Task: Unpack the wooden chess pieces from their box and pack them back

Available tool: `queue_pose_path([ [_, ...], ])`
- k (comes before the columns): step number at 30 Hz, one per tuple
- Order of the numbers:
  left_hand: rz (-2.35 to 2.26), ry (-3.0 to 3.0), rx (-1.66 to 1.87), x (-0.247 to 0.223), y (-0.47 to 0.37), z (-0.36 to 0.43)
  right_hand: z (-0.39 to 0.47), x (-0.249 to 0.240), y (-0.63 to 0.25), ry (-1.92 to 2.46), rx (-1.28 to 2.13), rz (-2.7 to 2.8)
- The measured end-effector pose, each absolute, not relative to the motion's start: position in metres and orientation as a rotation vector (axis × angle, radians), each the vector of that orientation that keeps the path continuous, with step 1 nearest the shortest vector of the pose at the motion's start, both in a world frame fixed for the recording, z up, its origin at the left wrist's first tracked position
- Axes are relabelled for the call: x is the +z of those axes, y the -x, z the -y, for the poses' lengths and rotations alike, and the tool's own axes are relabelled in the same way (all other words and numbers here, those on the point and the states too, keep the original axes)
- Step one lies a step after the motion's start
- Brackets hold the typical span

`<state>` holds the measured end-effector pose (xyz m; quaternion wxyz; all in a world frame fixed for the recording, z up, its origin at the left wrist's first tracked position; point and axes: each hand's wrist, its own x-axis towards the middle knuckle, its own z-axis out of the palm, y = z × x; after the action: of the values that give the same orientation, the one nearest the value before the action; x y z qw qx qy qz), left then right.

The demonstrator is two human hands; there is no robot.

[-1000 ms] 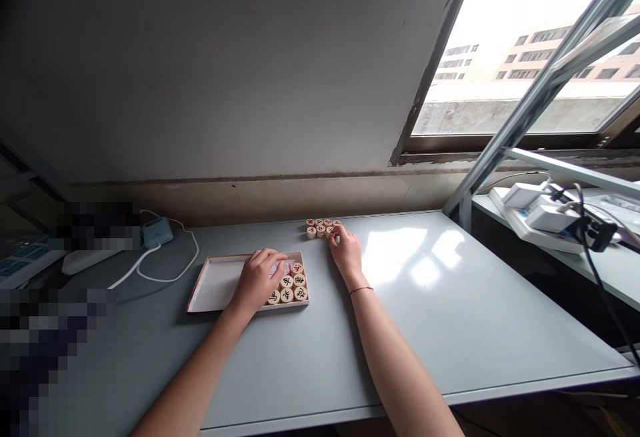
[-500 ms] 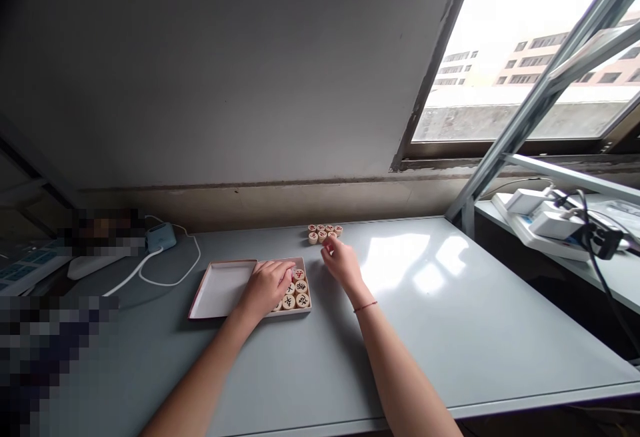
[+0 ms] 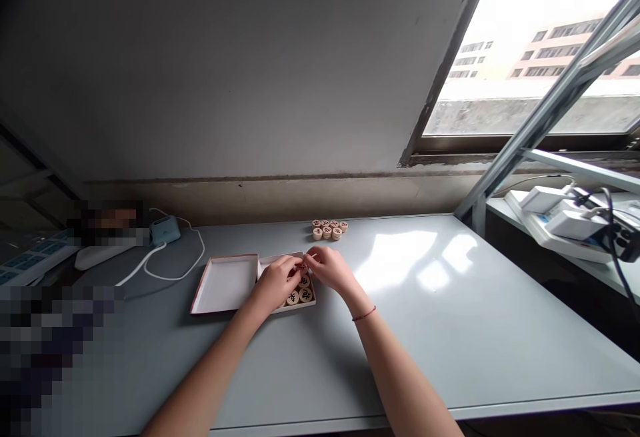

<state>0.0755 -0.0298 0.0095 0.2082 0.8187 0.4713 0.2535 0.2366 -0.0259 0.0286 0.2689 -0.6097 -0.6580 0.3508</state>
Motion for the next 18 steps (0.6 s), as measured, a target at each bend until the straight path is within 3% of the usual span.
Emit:
queue_pose_path([
  [12, -1.421, -2.395, 0.559, 0.0159, -0.0741, 0.0234, 0.0243, 0.0291, -0.2344, 1.655, 0.879, 1.794],
  [18, -1.237, -2.270, 0.688, 0.0152, -0.0746, 0.0227, 0.0233, 0.0256, -0.2377, 1.624, 0.895, 1.794],
])
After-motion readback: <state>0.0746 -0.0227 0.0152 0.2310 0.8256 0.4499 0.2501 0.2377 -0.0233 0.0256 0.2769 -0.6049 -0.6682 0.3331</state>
